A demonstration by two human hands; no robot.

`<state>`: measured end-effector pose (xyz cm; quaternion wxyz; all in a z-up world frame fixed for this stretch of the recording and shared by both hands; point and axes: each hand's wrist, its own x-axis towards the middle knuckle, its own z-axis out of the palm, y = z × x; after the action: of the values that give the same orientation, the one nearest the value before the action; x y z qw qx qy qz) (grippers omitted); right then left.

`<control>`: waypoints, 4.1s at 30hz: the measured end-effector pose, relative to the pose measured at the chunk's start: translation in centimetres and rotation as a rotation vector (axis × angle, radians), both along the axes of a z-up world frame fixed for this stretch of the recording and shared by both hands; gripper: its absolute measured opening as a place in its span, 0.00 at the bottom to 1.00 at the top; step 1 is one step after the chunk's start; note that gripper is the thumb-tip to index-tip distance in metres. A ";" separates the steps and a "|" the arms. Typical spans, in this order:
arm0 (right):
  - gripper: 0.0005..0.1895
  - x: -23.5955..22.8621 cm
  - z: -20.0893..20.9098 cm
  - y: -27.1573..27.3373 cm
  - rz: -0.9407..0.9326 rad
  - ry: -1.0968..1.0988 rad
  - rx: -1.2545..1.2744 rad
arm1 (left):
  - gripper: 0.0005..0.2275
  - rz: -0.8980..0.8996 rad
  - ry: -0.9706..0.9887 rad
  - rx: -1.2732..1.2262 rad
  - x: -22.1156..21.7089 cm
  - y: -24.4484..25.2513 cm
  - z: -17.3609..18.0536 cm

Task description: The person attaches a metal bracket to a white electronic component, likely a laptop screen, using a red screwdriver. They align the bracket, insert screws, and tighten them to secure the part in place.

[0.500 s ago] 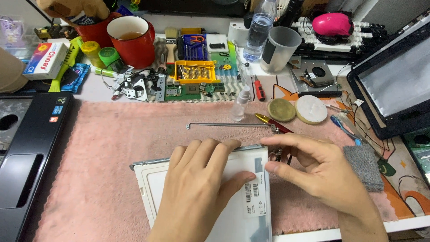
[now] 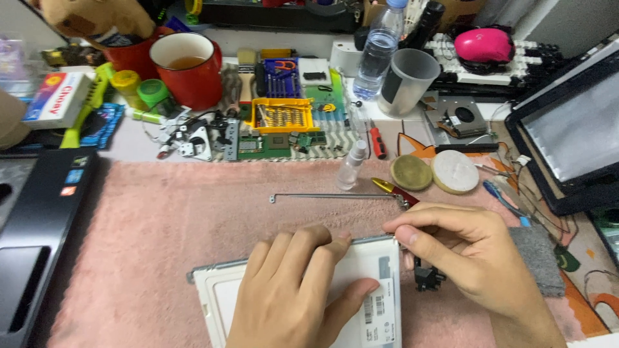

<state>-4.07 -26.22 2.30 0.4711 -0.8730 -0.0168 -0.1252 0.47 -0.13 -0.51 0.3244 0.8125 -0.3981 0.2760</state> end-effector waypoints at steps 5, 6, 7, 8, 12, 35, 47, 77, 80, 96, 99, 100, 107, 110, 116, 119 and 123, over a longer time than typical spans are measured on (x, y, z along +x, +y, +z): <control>0.12 0.0 0.9 -0.3 0.125 0.105 0.148 | 0.20 0.104 -0.060 -0.014 -0.4 -0.9 -0.8; 0.12 0.3 1.7 -0.5 0.121 0.107 0.142 | 0.20 0.101 -0.058 -0.020 -0.4 -1.2 -1.2; 0.12 0.6 2.5 -0.5 0.208 0.076 0.029 | 0.21 0.137 -0.104 -0.026 -0.4 -1.3 -1.7; 0.12 0.8 3.3 -0.6 0.295 0.044 -0.085 | 0.22 0.173 -0.150 -0.033 -0.4 -1.5 -2.2; 0.17 3.6 3.2 -3.8 0.269 0.001 -0.203 | 0.23 0.169 -0.183 -0.046 -0.4 -1.7 -2.9; 0.09 24.8 -6.4 -4.1 0.525 -0.134 -0.737 | 0.25 0.194 -0.136 -0.080 -1.4 -2.1 -2.6; 0.08 25.2 -5.8 -3.8 0.604 -0.047 -0.798 | 0.24 0.057 -0.005 -0.043 -1.8 -0.8 -1.3; 0.10 28.2 -7.8 -5.4 0.645 -0.095 -0.828 | 0.23 -0.004 -0.016 -0.076 -1.5 -0.2 -1.5; 0.09 28.7 -8.3 -5.9 0.665 -0.113 -0.842 | 0.24 -0.001 -0.026 -0.078 -1.4 -0.3 -1.6; 0.07 25.6 -3.5 -5.6 0.600 -0.014 -0.796 | 0.24 -0.011 -0.028 -0.093 -1.4 -0.2 -1.4; 0.02 22.7 0.2 -5.9 0.450 -0.119 -0.803 | 0.23 -0.027 -0.039 -0.086 -1.3 -0.1 -1.4; 0.03 21.0 1.5 -5.7 0.378 -0.174 -0.764 | 0.22 -0.002 -0.049 -0.056 -1.2 -0.1 -1.6; 0.06 8.1 1.7 -4.2 0.290 -0.083 -0.556 | 0.21 0.094 -0.126 -0.074 -0.8 -1.2 -2.4; 0.08 5.7 -3.3 -4.1 0.345 -0.013 -0.517 | 0.21 0.149 -0.118 -0.036 -1.0 -1.3 -3.1; 0.04 3.8 -6.7 -3.8 0.335 -0.057 -0.420 | 0.22 0.276 -0.050 -0.028 -1.4 -1.3 -4.8; 0.08 3.8 -7.1 -4.8 0.362 -0.080 -0.423 | 0.23 0.309 -0.041 -0.008 -1.5 -1.1 -5.2; 0.08 3.7 -7.0 -5.3 0.349 -0.111 -0.420 | 0.27 0.339 -0.017 0.020 -1.4 -0.2 -7.6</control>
<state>-0.34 -31.54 -4.72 0.2928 -0.9271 -0.2182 -0.0838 -0.97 -0.34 -8.11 0.2619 0.8688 -0.2608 0.3297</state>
